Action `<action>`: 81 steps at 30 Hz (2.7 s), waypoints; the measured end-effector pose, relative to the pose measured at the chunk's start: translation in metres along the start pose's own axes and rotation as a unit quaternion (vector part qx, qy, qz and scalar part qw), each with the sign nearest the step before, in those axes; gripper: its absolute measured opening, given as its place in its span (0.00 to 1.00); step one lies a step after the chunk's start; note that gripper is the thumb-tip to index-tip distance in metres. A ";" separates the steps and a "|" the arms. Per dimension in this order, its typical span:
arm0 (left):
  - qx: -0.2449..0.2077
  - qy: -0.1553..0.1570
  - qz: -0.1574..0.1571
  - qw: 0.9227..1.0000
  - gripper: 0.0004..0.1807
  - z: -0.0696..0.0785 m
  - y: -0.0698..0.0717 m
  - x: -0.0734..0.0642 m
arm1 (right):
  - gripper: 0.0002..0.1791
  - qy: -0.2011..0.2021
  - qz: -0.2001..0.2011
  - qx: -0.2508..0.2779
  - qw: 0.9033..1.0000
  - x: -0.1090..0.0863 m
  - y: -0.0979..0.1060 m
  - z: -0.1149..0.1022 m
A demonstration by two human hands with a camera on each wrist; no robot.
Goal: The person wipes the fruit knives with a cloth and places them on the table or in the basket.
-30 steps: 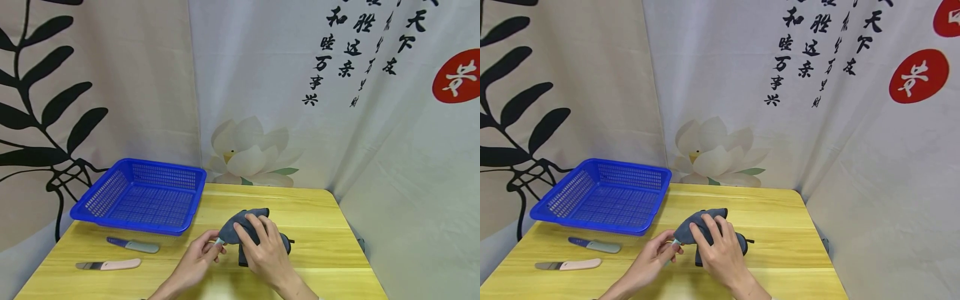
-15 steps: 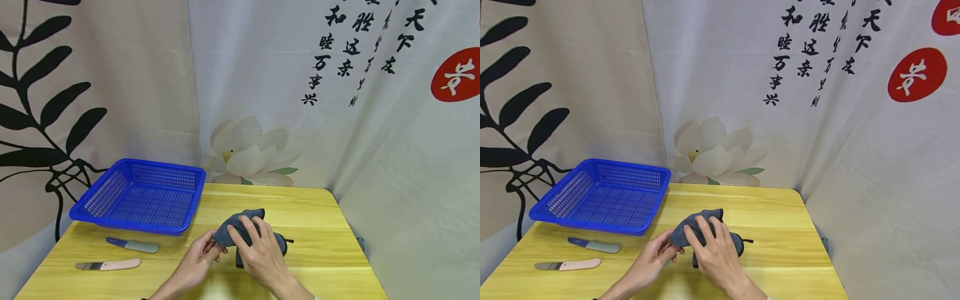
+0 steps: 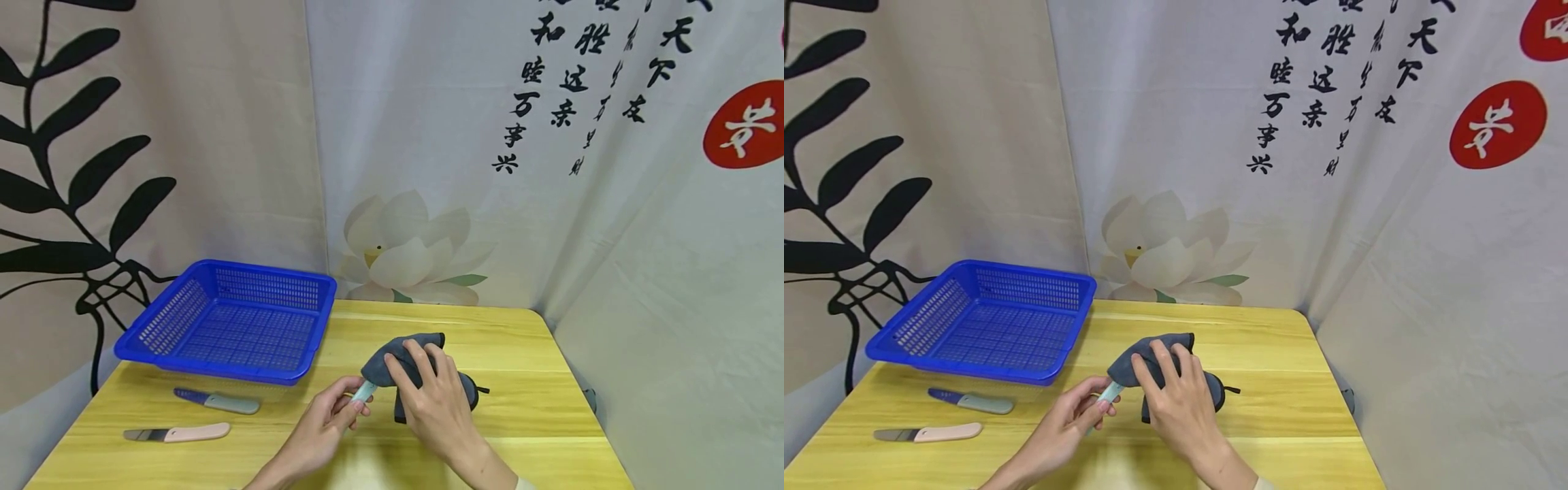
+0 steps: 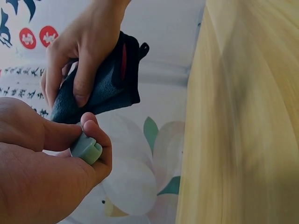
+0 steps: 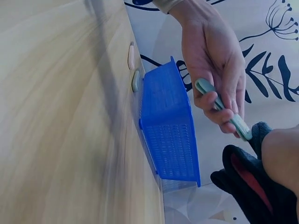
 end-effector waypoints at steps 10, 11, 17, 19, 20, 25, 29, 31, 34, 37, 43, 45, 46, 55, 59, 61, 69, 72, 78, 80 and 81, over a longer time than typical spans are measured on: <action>0.009 -0.001 0.006 1.000 0.18 -0.004 0.002 -0.002 | 0.26 -0.033 0.014 0.014 0.999 0.000 -0.005 0.018; 0.009 -0.004 0.005 1.000 0.18 -0.004 0.003 -0.002 | 0.26 -0.036 0.013 0.015 0.999 -0.001 -0.005 0.020; 0.005 -0.020 0.001 1.000 0.18 -0.006 0.004 -0.004 | 0.26 -0.054 0.019 0.024 0.998 -0.003 -0.005 0.032; 0.004 -0.020 0.002 1.000 0.18 -0.007 0.004 -0.005 | 0.23 -0.061 0.020 0.026 0.998 -0.004 -0.005 0.038; 0.005 -0.020 0.003 1.000 0.18 -0.007 0.005 -0.005 | 0.20 -0.065 0.023 0.029 0.997 -0.005 -0.005 0.040; -0.003 -0.017 0.008 1.000 0.19 -0.008 0.005 -0.006 | 0.22 -0.091 0.036 0.031 0.995 -0.008 -0.002 0.051; -0.018 -0.010 0.016 1.000 0.22 -0.009 0.006 -0.006 | 0.21 -0.098 0.052 0.040 0.993 -0.009 0.002 0.050; -0.026 -0.005 0.020 0.999 0.22 -0.008 0.006 -0.006 | 0.22 -0.090 0.064 0.047 0.993 -0.008 0.003 0.044; -0.028 -0.003 0.026 0.999 0.22 -0.008 0.006 -0.005 | 0.24 -0.067 0.078 0.057 0.993 -0.007 0.005 0.033; -0.029 -0.003 0.031 0.999 0.22 -0.007 0.004 -0.004 | 0.23 -0.043 0.080 0.062 0.994 -0.006 0.006 0.022; -0.025 0.004 0.035 0.999 0.21 -0.003 0.002 -0.002 | 0.22 -0.006 0.071 0.059 0.996 -0.004 0.006 0.002; -0.020 0.007 0.035 0.999 0.20 -0.002 0.002 -0.002 | 0.22 0.005 0.072 0.054 0.996 -0.003 0.004 -0.003; -0.018 0.011 0.035 0.999 0.20 -0.001 0.001 -0.001 | 0.22 0.011 0.073 0.052 0.996 -0.003 0.004 -0.006; -0.019 0.018 0.014 1.000 0.19 0.005 -0.002 -0.001 | 0.22 0.030 0.061 0.026 0.997 -0.003 -0.003 -0.018; -0.012 0.014 0.010 1.000 0.20 0.004 -0.001 -0.001 | 0.23 0.024 0.056 0.018 0.998 -0.002 -0.003 -0.018; -0.009 0.011 0.009 1.000 0.20 0.004 -0.001 -0.001 | 0.23 0.020 0.054 0.014 0.998 -0.002 -0.003 -0.017; -0.009 -0.019 0.011 1.000 0.20 0.001 0.000 -0.003 | 0.24 -0.002 0.055 -0.004 0.999 0.002 -0.004 -0.008; -0.007 -0.021 0.011 1.000 0.20 0.000 0.000 -0.004 | 0.24 -0.010 0.055 -0.006 0.998 0.003 -0.004 -0.002; 0.010 -0.006 0.018 1.000 0.18 0.000 -0.001 -0.004 | 0.25 -0.028 0.053 -0.012 0.998 0.004 -0.005 0.009; 0.015 -0.008 0.019 1.000 0.18 0.000 -0.001 -0.004 | 0.25 -0.035 0.052 -0.012 0.998 0.003 -0.005 0.012; 0.016 -0.011 0.021 1.000 0.18 0.000 0.000 -0.004 | 0.25 -0.038 0.052 -0.012 0.998 0.003 -0.005 0.014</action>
Point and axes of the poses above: each hand's wrist, its own x-axis towards the middle knuckle, its own y-axis out of the back of the hand, z = x × y, the point moved 2 cm from there along x, towards the middle knuckle
